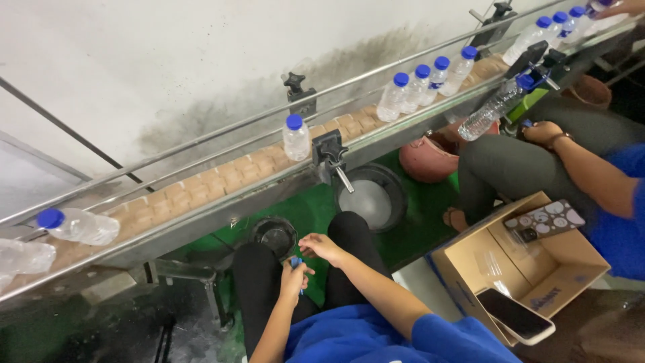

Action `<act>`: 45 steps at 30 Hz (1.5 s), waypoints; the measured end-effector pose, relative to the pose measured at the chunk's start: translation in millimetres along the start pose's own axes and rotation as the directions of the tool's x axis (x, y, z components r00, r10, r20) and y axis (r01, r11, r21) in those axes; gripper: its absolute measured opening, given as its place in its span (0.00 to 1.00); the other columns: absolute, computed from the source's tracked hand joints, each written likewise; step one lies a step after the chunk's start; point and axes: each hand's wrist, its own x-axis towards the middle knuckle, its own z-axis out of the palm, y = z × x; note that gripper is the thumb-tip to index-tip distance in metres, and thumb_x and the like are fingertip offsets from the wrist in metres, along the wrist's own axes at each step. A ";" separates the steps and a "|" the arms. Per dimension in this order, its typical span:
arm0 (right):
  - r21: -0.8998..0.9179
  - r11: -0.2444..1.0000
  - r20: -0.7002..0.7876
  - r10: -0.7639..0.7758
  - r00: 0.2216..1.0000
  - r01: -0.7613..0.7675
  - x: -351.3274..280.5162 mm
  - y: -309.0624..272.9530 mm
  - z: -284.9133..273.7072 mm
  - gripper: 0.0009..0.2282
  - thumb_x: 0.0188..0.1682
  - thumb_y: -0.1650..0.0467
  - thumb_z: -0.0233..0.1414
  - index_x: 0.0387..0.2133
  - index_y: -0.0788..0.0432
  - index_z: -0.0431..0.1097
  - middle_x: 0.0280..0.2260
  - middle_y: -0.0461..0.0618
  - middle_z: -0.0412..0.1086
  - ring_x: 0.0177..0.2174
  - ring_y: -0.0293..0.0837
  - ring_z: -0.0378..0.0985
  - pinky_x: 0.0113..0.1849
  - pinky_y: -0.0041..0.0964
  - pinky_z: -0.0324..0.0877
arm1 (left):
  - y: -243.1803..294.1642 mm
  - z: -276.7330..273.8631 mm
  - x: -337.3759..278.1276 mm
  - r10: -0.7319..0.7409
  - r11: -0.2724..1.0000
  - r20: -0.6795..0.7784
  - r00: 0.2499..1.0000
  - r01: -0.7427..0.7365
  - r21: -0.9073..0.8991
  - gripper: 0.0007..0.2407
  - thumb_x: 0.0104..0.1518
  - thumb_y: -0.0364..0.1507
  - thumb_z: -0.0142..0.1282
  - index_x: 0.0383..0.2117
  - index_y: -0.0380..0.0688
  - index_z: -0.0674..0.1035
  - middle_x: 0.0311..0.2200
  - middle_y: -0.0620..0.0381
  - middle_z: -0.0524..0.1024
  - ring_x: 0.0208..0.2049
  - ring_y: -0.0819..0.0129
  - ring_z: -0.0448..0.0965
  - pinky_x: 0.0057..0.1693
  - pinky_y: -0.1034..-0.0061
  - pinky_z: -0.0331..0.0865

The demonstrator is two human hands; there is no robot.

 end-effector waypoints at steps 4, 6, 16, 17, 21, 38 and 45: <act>0.037 0.999 -0.013 -0.030 0.999 0.031 20.7 18.3 0.0 0.06 0.51 0.65 0.57 0.35 0.54 0.74 0.33 0.46 0.77 0.33 0.39 0.80 0.38 0.31 0.75 | -6.4 -1.2 8.0 0.041 0.999 0.026 0.999 -0.041 -0.004 0.20 0.56 0.22 0.45 0.58 0.39 0.66 0.27 0.44 0.79 0.15 0.72 0.62 0.23 0.79 0.52; 0.004 1.000 -0.006 -0.015 1.000 0.015 13.4 10.8 1.0 0.07 0.51 0.65 0.56 0.36 0.55 0.74 0.34 0.46 0.77 0.34 0.39 0.80 0.39 0.32 0.75 | -3.1 -0.3 3.5 0.027 1.000 0.024 0.999 -0.027 0.001 0.21 0.56 0.22 0.44 0.58 0.40 0.66 0.27 0.44 0.79 0.15 0.71 0.63 0.24 0.78 0.52; -0.087 0.996 0.030 0.027 0.999 -0.025 -11.9 -9.5 4.1 0.09 0.53 0.62 0.55 0.39 0.54 0.73 0.38 0.47 0.76 0.39 0.41 0.80 0.45 0.35 0.74 | 10.1 4.2 -6.0 -0.086 0.992 0.009 0.996 0.085 0.093 0.17 0.60 0.22 0.43 0.57 0.42 0.67 0.30 0.45 0.79 0.18 0.70 0.61 0.26 0.77 0.54; -0.071 0.997 0.018 0.028 0.999 -0.027 -5.1 -6.8 2.6 0.09 0.53 0.62 0.55 0.39 0.54 0.73 0.38 0.47 0.76 0.39 0.41 0.80 0.45 0.35 0.74 | 10.7 3.5 -3.7 -0.091 0.990 0.018 0.996 0.088 0.110 0.17 0.60 0.22 0.43 0.57 0.42 0.67 0.30 0.45 0.79 0.18 0.70 0.61 0.26 0.77 0.54; 0.065 0.983 -0.147 -0.158 0.976 0.169 12.3 5.8 -9.4 0.04 0.44 0.73 0.56 0.32 0.54 0.74 0.32 0.46 0.77 0.31 0.38 0.79 0.34 0.31 0.72 | -4.2 -0.5 7.1 0.001 0.998 0.052 0.999 -0.003 0.055 0.21 0.59 0.21 0.43 0.61 0.41 0.64 0.30 0.42 0.78 0.17 0.70 0.61 0.25 0.77 0.53; -0.899 0.402 -0.413 -0.910 0.035 -0.174 -56.4 -305.7 -401.8 0.15 0.55 0.66 0.60 0.50 0.61 0.69 0.52 0.57 0.63 0.48 0.57 0.65 0.46 0.53 0.69 | -14.1 -1.6 20.8 0.026 0.995 0.014 1.000 -0.027 0.097 0.25 0.57 0.22 0.45 0.65 0.43 0.62 0.28 0.45 0.81 0.16 0.67 0.63 0.27 0.70 0.58; -0.874 0.458 -0.485 -0.850 0.207 -0.164 -89.7 -323.2 -386.9 0.09 0.50 0.81 0.52 0.39 0.59 0.63 0.42 0.59 0.66 0.33 0.53 0.73 0.34 0.47 0.72 | -28.9 3.8 30.2 0.056 0.989 0.004 0.998 -0.056 0.138 0.25 0.53 0.21 0.50 0.61 0.45 0.65 0.24 0.46 0.78 0.13 0.67 0.63 0.22 0.74 0.55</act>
